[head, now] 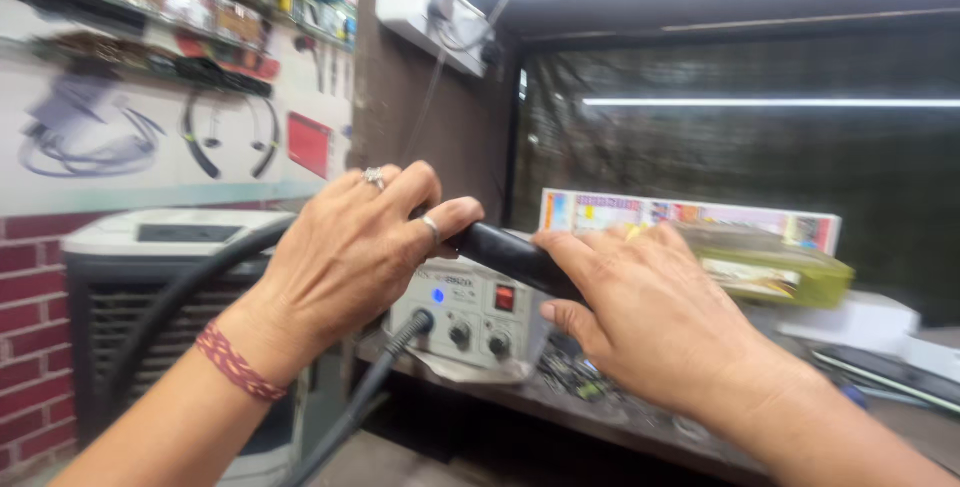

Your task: The person uses tweezers to manipulate a small component on a disassembled smartphone motherboard. They then use a soldering iron to work on the circuit board and a hot air gun to heat a specific area of the device.

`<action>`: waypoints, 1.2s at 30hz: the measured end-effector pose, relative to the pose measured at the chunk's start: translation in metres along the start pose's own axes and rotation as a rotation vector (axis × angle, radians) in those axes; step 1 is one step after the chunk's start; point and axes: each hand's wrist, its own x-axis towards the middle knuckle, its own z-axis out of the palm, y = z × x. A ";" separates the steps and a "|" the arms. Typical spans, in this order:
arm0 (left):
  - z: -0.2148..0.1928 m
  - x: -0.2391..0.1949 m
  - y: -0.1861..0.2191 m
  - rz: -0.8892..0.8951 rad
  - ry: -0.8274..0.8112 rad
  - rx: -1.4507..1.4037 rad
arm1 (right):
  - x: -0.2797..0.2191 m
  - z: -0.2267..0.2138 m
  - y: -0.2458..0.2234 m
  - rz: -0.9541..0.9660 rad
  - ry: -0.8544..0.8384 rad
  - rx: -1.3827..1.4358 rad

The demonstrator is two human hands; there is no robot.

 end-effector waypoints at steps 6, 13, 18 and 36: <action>-0.007 0.015 0.063 0.177 0.046 -0.050 | -0.064 -0.040 -0.005 0.736 -0.844 0.351; 0.001 0.011 0.129 0.181 0.335 -0.313 | -0.143 -0.032 -0.004 0.846 -0.844 0.549; 0.016 -0.014 0.158 -0.025 0.235 -0.547 | -0.180 0.009 0.005 0.815 -0.455 1.037; 0.128 -0.091 0.212 -0.298 -0.962 -1.808 | -0.191 0.063 0.014 1.257 -0.251 1.067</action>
